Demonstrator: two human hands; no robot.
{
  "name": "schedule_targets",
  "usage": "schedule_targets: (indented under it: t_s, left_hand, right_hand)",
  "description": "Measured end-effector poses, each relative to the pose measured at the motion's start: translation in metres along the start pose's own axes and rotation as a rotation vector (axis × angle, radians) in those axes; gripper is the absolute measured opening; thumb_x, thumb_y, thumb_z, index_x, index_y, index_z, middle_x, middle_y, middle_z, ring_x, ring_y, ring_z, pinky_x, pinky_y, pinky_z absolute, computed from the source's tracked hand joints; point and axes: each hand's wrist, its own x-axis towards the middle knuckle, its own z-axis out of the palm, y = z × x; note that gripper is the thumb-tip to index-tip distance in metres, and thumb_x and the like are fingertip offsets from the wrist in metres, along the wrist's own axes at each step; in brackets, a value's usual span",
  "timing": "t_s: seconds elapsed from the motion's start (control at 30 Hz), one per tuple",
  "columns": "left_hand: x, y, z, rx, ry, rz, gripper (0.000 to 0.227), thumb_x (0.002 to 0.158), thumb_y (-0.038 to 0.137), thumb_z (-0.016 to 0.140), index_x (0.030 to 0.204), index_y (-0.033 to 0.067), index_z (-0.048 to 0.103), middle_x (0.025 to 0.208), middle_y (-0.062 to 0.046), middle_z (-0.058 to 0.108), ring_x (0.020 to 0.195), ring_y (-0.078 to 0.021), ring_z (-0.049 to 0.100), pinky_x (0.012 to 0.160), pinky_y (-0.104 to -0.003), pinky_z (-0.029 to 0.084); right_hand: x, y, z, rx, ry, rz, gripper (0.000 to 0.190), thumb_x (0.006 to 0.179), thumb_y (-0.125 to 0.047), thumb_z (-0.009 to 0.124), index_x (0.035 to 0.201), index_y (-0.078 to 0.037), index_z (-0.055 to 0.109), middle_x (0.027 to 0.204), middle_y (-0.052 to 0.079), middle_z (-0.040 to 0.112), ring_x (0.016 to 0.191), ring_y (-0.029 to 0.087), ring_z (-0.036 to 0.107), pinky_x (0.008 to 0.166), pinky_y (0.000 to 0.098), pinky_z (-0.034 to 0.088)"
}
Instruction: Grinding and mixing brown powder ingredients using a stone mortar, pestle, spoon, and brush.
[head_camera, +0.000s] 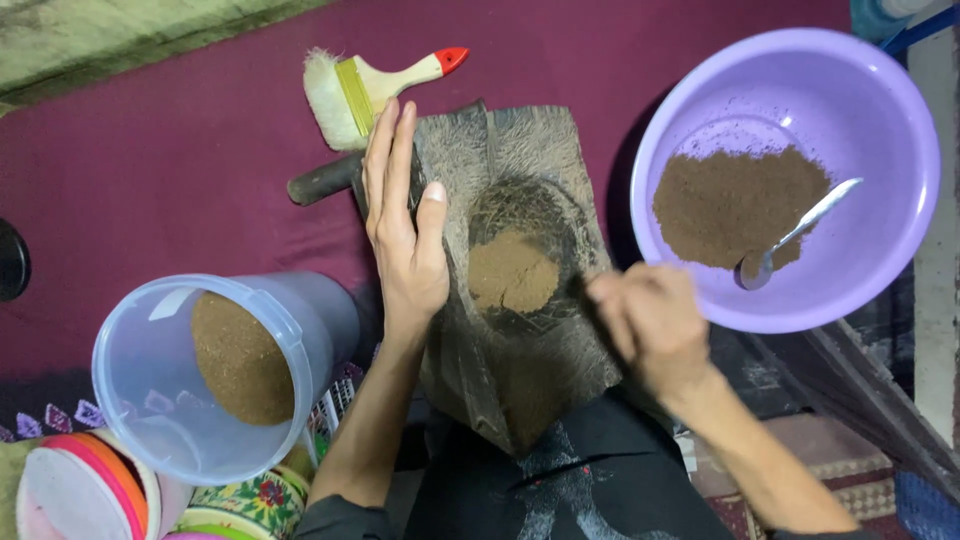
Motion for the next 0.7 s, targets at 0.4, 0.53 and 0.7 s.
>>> schedule_targets:
  t_s: [0.4, 0.53, 0.7]
  left_hand:
    - [-0.002, -0.016, 0.005, -0.04, 0.02, 0.036, 0.05, 0.111, 0.017, 0.043, 0.159, 0.0039, 0.039, 0.167, -0.018, 0.031, 0.159, -0.0391, 0.025, 0.133, -0.057, 0.014]
    - [-0.003, -0.013, 0.008, -0.07, 0.028, 0.024, 0.05, 0.111, 0.016, 0.041, 0.16, 0.0042, 0.039, 0.167, -0.019, 0.031, 0.159, -0.0398, 0.025, 0.133, -0.059, 0.014]
    - [-0.002, -0.015, 0.007, -0.018, 0.02, 0.041, 0.052, 0.111, 0.018, 0.04, 0.16, 0.0031, 0.036, 0.167, -0.018, 0.03, 0.159, -0.0386, 0.025, 0.133, -0.057, 0.017]
  right_hand:
    - [-0.037, 0.053, 0.034, -0.08, 0.145, 0.02, 0.015, 0.103, -0.014, 0.066, 0.098, -0.006, 0.077, 0.072, 0.007, 0.063, 0.065, 0.029, 0.06, 0.064, 0.039, 0.05]
    - [0.012, 0.022, -0.005, 0.115, 0.098, 0.171, 0.014, 0.104, -0.009, 0.064, 0.104, -0.005, 0.077, 0.073, 0.003, 0.069, 0.066, 0.025, 0.066, 0.062, 0.0349, 0.052]
    - [0.032, 0.016, -0.025, 0.369, -0.095, 0.248, 0.015, 0.095, -0.015, 0.071, 0.106, -0.005, 0.074, 0.078, 0.007, 0.077, 0.073, 0.028, 0.074, 0.07, 0.0367, 0.058]
